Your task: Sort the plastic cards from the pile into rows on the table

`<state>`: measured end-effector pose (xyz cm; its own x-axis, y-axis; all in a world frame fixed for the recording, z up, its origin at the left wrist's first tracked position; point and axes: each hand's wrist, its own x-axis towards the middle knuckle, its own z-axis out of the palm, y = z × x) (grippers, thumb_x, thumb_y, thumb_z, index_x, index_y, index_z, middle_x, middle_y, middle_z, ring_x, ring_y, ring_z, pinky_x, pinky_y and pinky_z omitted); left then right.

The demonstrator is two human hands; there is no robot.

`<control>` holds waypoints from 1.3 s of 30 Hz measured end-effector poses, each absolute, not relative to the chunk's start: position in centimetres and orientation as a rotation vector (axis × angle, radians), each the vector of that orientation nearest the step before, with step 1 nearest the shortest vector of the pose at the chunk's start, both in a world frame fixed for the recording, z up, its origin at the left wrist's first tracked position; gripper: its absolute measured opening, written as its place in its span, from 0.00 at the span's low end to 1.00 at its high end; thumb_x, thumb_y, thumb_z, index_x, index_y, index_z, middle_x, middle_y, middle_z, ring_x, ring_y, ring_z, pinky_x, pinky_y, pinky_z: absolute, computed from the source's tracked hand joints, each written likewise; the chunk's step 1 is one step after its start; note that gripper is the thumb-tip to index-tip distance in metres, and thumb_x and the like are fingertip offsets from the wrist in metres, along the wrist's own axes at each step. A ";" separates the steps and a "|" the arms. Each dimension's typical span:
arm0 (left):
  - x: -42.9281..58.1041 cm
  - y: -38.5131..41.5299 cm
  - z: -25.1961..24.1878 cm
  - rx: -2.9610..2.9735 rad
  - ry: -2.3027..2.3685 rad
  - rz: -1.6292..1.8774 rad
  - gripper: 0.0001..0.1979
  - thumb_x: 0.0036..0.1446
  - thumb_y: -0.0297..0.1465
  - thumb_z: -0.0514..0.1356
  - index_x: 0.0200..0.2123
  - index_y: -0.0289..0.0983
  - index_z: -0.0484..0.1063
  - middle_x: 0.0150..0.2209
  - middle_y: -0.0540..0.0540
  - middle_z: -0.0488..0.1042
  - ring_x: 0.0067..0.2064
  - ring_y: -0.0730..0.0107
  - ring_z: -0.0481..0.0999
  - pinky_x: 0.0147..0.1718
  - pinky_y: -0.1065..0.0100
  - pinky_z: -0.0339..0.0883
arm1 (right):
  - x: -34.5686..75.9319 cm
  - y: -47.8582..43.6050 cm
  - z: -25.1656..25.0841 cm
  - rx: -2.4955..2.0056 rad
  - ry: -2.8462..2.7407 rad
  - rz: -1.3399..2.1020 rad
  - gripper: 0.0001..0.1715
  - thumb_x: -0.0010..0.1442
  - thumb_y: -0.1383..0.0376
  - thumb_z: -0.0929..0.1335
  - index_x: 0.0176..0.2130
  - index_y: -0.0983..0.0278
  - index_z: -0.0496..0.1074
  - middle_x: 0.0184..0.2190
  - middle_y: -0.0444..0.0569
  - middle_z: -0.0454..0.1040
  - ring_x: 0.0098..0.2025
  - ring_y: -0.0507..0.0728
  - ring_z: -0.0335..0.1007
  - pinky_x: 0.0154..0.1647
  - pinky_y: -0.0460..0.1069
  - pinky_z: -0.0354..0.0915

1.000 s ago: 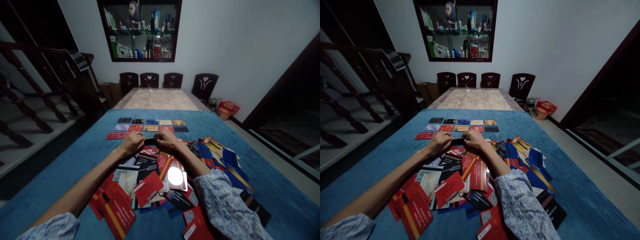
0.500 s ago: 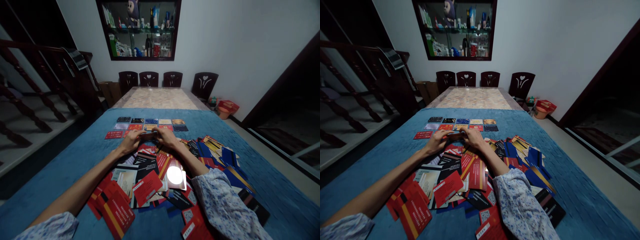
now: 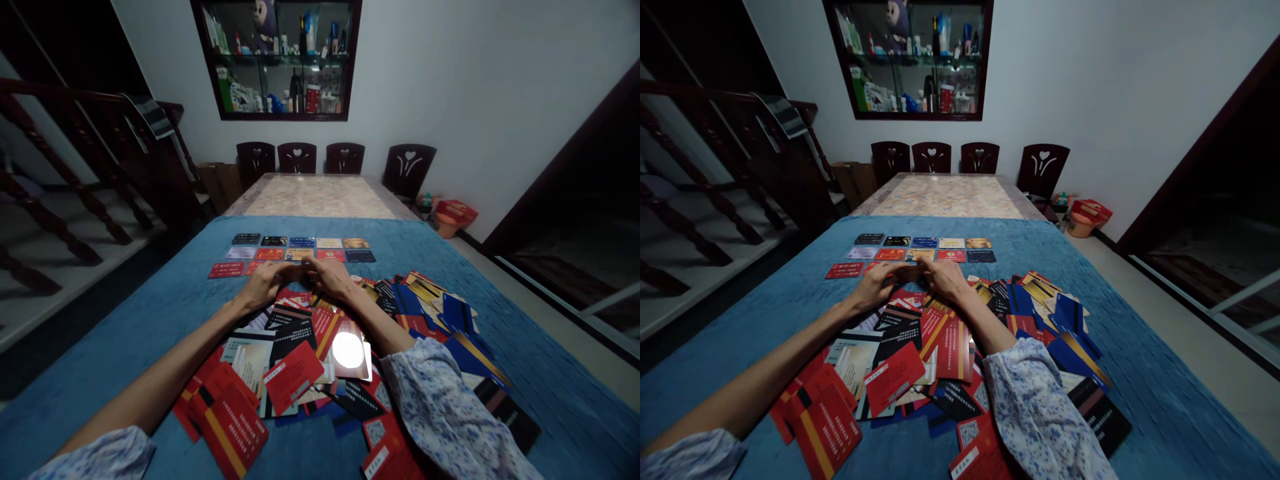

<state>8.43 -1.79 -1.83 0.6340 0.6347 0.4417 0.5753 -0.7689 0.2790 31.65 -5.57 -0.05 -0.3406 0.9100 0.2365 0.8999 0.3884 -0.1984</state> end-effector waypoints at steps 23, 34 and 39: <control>8.8 -2.1 -2.6 2.820 1.190 0.672 0.24 0.62 0.23 0.53 0.61 0.38 0.66 0.56 0.39 0.75 0.51 0.54 0.73 0.51 0.51 0.60 | 30.6 -5.9 0.2 -1.662 -2.407 -0.044 0.33 0.62 0.67 0.64 0.66 0.60 0.58 0.51 0.58 0.75 0.52 0.63 0.71 0.51 0.54 0.61; 8.7 -1.4 -3.1 2.812 1.201 0.742 0.28 0.59 0.22 0.54 0.63 0.38 0.65 0.57 0.38 0.75 0.52 0.53 0.73 0.50 0.53 0.60 | 30.4 -5.7 -0.1 -1.604 -2.376 -0.080 0.32 0.61 0.68 0.65 0.64 0.62 0.60 0.53 0.59 0.70 0.54 0.64 0.66 0.53 0.56 0.61; 8.7 -1.7 -2.5 2.799 1.198 0.742 0.26 0.60 0.26 0.55 0.62 0.38 0.65 0.55 0.38 0.75 0.52 0.53 0.72 0.51 0.51 0.59 | 30.4 -5.7 0.1 -1.600 -2.376 -0.109 0.31 0.61 0.69 0.65 0.63 0.62 0.61 0.53 0.60 0.69 0.55 0.64 0.64 0.53 0.56 0.61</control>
<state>8.72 -1.70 -2.51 0.5956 0.6847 0.4202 0.6809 -0.7078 0.1883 30.41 -5.69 0.10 -0.3508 0.8976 0.2669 0.9182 0.3857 -0.0900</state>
